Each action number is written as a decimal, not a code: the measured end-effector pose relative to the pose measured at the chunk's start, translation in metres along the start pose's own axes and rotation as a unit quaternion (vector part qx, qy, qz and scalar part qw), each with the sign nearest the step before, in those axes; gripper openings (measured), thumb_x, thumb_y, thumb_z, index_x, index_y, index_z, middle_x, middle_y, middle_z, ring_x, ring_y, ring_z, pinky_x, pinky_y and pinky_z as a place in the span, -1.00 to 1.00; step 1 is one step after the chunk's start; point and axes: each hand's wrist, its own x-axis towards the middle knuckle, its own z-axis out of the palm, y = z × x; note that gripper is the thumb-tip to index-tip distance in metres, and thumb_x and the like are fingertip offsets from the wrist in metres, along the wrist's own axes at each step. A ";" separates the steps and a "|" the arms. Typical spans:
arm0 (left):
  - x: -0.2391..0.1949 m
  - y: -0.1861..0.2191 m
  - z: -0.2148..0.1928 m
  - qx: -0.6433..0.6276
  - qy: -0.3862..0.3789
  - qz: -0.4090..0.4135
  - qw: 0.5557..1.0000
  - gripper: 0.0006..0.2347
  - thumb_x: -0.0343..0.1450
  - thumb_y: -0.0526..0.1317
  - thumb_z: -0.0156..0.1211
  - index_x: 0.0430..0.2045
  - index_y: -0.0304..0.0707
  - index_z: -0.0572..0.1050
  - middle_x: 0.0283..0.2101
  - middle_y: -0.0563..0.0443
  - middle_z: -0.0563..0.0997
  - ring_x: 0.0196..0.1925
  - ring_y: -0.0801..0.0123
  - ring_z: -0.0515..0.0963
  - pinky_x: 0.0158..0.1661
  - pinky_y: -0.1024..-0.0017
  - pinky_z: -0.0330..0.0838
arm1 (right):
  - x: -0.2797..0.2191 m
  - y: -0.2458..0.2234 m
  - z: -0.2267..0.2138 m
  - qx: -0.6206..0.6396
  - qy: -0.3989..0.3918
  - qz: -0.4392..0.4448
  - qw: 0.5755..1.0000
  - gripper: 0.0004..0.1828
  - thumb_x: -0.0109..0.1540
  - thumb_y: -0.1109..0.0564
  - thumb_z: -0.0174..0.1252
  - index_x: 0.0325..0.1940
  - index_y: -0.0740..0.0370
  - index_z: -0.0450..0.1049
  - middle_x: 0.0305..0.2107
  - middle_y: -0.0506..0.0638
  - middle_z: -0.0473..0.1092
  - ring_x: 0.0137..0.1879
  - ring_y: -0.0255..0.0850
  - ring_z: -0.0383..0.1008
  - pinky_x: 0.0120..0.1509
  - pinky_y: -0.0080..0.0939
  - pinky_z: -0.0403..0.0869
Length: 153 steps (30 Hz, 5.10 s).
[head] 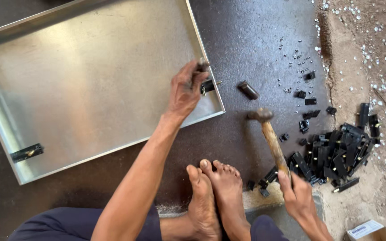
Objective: The person is attaching black hinges to metal trays using a hammer. They position a hinge on the corner of the tray and hit it with a hammer to secure it, then move the finished tray to a stack.
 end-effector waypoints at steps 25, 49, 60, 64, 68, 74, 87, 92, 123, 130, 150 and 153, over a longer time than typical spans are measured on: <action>-0.029 -0.016 0.004 0.138 -0.002 0.044 0.989 -0.74 0.43 -0.44 0.14 -0.04 -0.11 0.48 -0.24 -0.11 0.69 -0.24 0.03 0.70 -0.31 0.19 0.57 | 0.034 -0.166 -0.039 0.101 0.039 -0.262 0.959 -0.45 0.35 -0.28 -0.12 -0.37 0.26 0.36 -0.81 -0.02 0.19 -0.71 -0.27 0.19 -0.63 -0.11 0.19; 0.009 0.016 0.020 -0.026 -0.128 0.000 0.991 -0.74 0.46 -0.36 0.22 0.01 -0.24 0.41 -0.12 -0.11 0.60 -0.11 0.23 0.63 -0.14 0.38 0.63 | -0.007 -0.012 -0.034 0.046 -0.011 0.037 0.998 -0.49 0.24 -0.22 0.08 -0.37 0.31 0.53 -0.67 0.04 0.43 -0.58 -0.20 0.45 -0.45 -0.14 0.40; 0.015 -0.013 -0.037 0.010 -0.057 0.008 0.998 -0.83 0.39 -0.22 0.39 -0.23 -0.26 0.59 -0.15 -0.12 0.54 -0.27 0.21 0.60 -0.25 0.38 0.66 | 0.024 -0.081 -0.045 -0.012 -0.102 0.079 0.992 -0.47 0.28 -0.30 0.07 -0.33 0.24 0.46 -0.73 -0.01 0.32 -0.66 -0.21 0.28 -0.58 -0.10 0.31; 0.001 -0.032 -0.018 -0.002 -0.088 0.071 0.994 -0.79 0.46 -0.24 0.26 -0.03 -0.19 0.54 -0.16 -0.06 0.70 -0.16 0.26 0.71 -0.06 0.39 0.62 | 0.020 -0.077 -0.034 -0.005 -0.087 0.050 0.995 -0.47 0.29 -0.27 0.04 -0.37 0.28 0.44 -0.73 -0.04 0.29 -0.65 -0.27 0.21 -0.58 -0.18 0.24; -0.005 -0.035 -0.012 0.091 -0.053 0.109 0.988 -0.72 0.46 -0.27 0.22 0.08 -0.12 0.55 -0.05 -0.08 0.71 -0.03 0.21 0.71 0.13 0.32 0.50 | 0.021 -0.081 -0.025 0.106 -0.079 0.062 0.989 -0.46 0.33 -0.25 -0.01 -0.39 0.30 0.44 -0.71 -0.07 0.26 -0.64 -0.32 0.18 -0.60 -0.25 0.23; -0.003 -0.021 -0.016 0.082 -0.080 -0.050 0.992 -0.73 0.46 -0.21 0.21 0.06 -0.01 0.55 -0.09 0.00 0.72 -0.10 0.21 0.73 0.01 0.33 0.60 | 0.035 -0.114 -0.045 0.185 -0.062 0.007 0.981 -0.51 0.30 -0.21 -0.06 -0.36 0.26 0.45 -0.70 -0.06 0.33 -0.72 -0.32 0.23 -0.77 -0.25 0.26; -0.013 -0.020 -0.013 0.173 -0.063 0.040 0.982 -0.78 0.49 -0.32 0.19 0.01 -0.13 0.59 -0.15 -0.10 0.70 -0.03 0.10 0.71 0.03 0.29 0.61 | 0.045 -0.156 0.004 0.065 -0.039 -0.117 0.990 -0.36 0.46 -0.25 -0.14 -0.53 0.24 0.33 -0.72 -0.06 0.24 -0.59 -0.32 0.21 -0.55 -0.21 0.24; -0.003 -0.016 -0.013 0.138 -0.024 0.061 0.988 -0.73 0.46 -0.32 0.20 0.07 -0.21 0.51 -0.13 -0.04 0.71 0.05 0.07 0.66 -0.01 0.23 0.60 | 0.055 -0.165 -0.048 0.252 0.146 -0.341 0.894 -0.45 0.42 -0.26 -0.26 -0.40 0.11 0.38 -0.56 -0.12 0.40 -0.63 -0.41 0.33 -0.63 -0.38 0.29; -0.067 0.036 -0.022 0.377 -0.112 -0.019 0.919 -0.08 0.01 0.26 0.56 0.20 -0.32 0.37 0.19 -0.24 0.36 0.12 -0.03 0.37 0.08 0.07 0.30 | 0.221 -0.123 -0.022 0.042 0.237 -0.239 0.941 -0.79 0.25 0.10 0.40 -0.10 0.27 0.66 -0.29 0.18 0.51 -0.22 -0.02 0.53 -0.10 -0.05 0.49; -0.066 0.029 -0.020 0.338 -0.102 0.002 0.935 -0.10 0.01 0.21 0.59 0.18 -0.36 0.40 0.17 -0.21 0.40 0.16 0.01 0.39 0.15 0.06 0.30 | 0.206 -0.143 -0.014 -0.125 0.254 -0.312 0.907 -0.85 0.29 0.08 0.33 -0.17 0.20 0.61 -0.27 0.10 0.55 -0.17 -0.02 0.55 -0.04 -0.01 0.49; -0.087 0.084 -0.079 0.248 -0.106 -0.116 0.956 -0.67 0.30 0.03 0.43 -0.51 -0.31 0.61 -0.48 0.01 0.50 -0.44 0.32 0.49 -0.42 0.32 0.45 | 0.098 -0.169 0.045 0.004 0.096 -0.510 0.855 -0.50 0.00 0.46 0.00 0.02 0.39 0.50 -0.14 0.37 0.45 -0.01 0.29 0.49 0.04 0.11 0.50; -0.056 0.123 -0.094 0.233 -0.066 -0.065 0.968 -0.72 0.26 -0.05 0.48 -0.51 -0.33 0.63 -0.47 -0.01 0.53 -0.47 0.33 0.48 -0.45 0.33 0.41 | 0.140 -0.219 0.075 0.020 0.044 -0.463 0.885 -0.68 0.11 0.39 0.13 -0.06 0.31 0.53 -0.16 0.30 0.47 -0.02 0.31 0.50 0.03 0.12 0.50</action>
